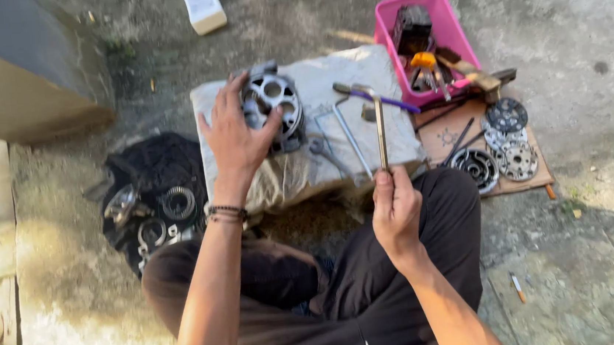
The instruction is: Disassembling and inspecting an engine component using various hand tools
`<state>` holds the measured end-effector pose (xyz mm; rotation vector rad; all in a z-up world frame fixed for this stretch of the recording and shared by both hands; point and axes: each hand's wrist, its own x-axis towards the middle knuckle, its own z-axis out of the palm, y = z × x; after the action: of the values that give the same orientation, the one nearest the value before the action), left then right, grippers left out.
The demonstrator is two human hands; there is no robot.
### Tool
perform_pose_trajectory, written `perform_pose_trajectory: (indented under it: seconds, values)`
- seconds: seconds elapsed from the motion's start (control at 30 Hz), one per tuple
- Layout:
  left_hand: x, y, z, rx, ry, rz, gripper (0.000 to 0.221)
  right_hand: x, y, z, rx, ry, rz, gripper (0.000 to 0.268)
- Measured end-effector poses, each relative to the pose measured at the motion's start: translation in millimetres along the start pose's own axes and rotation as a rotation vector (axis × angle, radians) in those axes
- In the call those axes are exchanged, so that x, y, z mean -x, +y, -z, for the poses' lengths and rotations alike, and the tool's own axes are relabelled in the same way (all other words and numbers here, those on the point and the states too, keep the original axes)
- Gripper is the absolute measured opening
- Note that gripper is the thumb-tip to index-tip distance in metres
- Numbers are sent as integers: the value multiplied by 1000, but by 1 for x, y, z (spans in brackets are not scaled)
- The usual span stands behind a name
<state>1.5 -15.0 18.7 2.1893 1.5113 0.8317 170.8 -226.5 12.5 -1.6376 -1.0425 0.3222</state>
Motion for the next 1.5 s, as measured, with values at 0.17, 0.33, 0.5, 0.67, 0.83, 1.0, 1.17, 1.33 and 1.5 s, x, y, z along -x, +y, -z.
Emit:
perform_pose_trajectory:
  seconds: [0.17,0.33,0.5,0.67,0.83,1.0,1.17,1.33,1.5]
  values:
    - [-21,4,-16,45,-43,384,101,18,38,4,-74,-33,-106,36]
    - [-50,-16,-21,-162,-73,498,83,41,83,8,-54,-38,-218,34]
    - [-63,-22,3,-39,-289,355,67,61,122,7,-274,84,-226,32]
    - [-67,-42,30,237,-391,270,77,62,130,2,-360,64,-231,32]
    - [-66,-82,42,476,-459,232,75,60,126,0,-319,47,-208,32]
    - [-57,-72,46,496,-508,115,76,56,121,0,-267,34,-195,32]
    - [-56,-72,45,417,-531,15,70,59,123,-1,-241,34,-203,31]
    - [-49,-46,46,238,-551,-83,72,57,118,1,-205,32,-219,32]
    - [-54,-27,43,75,-579,-205,65,27,80,10,-119,-117,-220,34]
